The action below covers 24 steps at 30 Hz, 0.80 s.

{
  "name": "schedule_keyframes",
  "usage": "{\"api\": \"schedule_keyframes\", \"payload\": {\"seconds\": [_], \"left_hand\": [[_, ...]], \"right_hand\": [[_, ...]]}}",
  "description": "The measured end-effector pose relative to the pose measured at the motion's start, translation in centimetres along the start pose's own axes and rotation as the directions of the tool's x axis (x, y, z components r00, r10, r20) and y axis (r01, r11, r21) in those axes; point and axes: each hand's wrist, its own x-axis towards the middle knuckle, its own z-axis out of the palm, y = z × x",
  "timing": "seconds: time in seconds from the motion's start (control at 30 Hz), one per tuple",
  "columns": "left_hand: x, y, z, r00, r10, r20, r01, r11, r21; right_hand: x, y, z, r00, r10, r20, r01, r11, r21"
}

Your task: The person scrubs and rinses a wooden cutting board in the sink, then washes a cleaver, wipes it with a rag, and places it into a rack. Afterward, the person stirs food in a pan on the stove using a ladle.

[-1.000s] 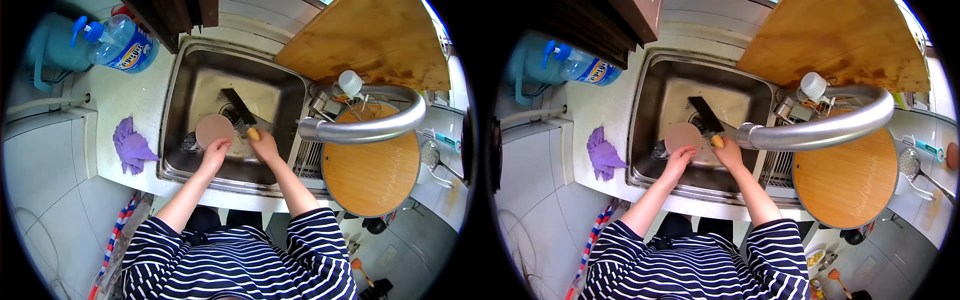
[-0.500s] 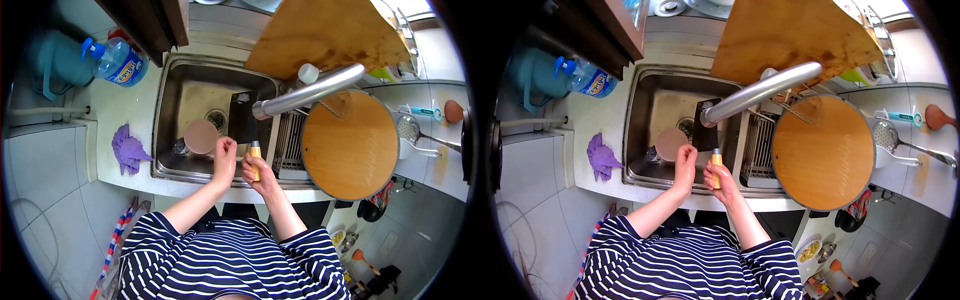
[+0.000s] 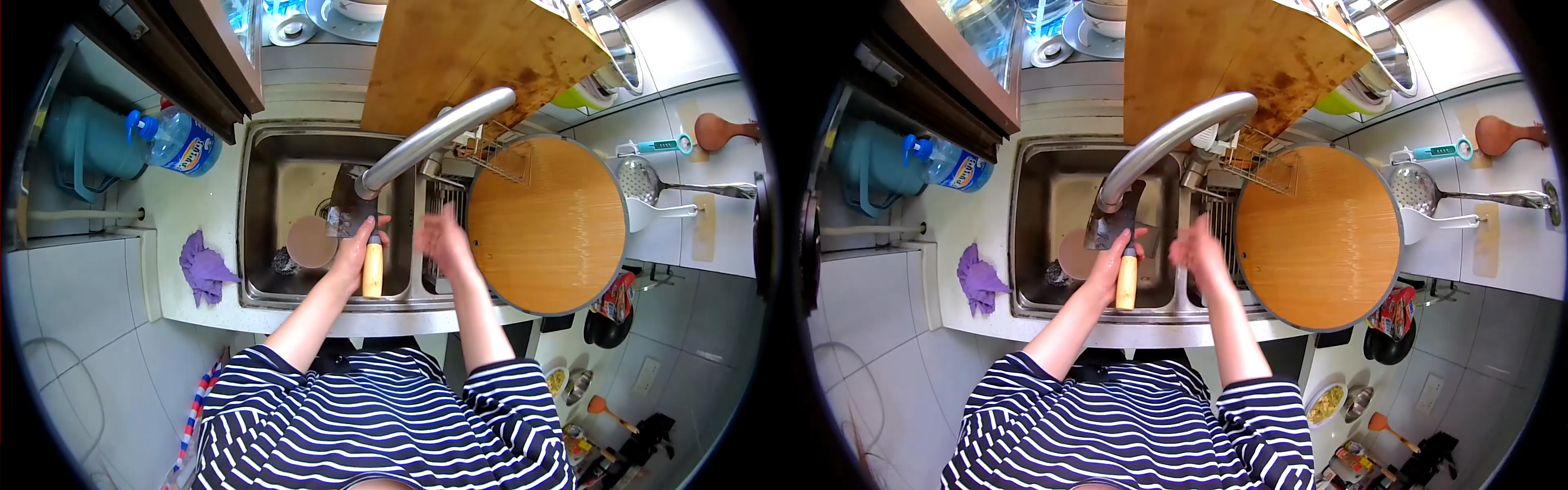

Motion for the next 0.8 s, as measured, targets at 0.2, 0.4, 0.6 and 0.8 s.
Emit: {"api": "schedule_keyframes", "payload": {"seconds": [0.2, 0.4, 0.6, 0.8], "left_hand": [[-2.3, 1.6, 1.7, 0.997, -0.07, 0.016, 0.068, 0.991, 0.118], [-3.1, 2.3, 2.5, 0.998, -0.057, -0.002, 0.057, 0.99, 0.127], [-2.9, 2.2, 2.3, 0.998, -0.048, -0.037, 0.052, 0.994, 0.1], [-3.4, 2.1, 2.1, 0.997, -0.057, -0.055, 0.063, 0.993, 0.104]], "right_hand": [[8.4, -5.3, -1.5, 0.941, 0.157, 0.3, -0.339, 0.436, 0.834], [9.0, -6.2, -1.5, 0.903, 0.27, 0.334, -0.388, 0.18, 0.904], [9.4, -5.3, -1.8, 0.906, 0.216, 0.364, -0.417, 0.303, 0.857], [8.5, -6.9, -1.5, 0.874, 0.297, 0.384, -0.421, 0.069, 0.905]]}}
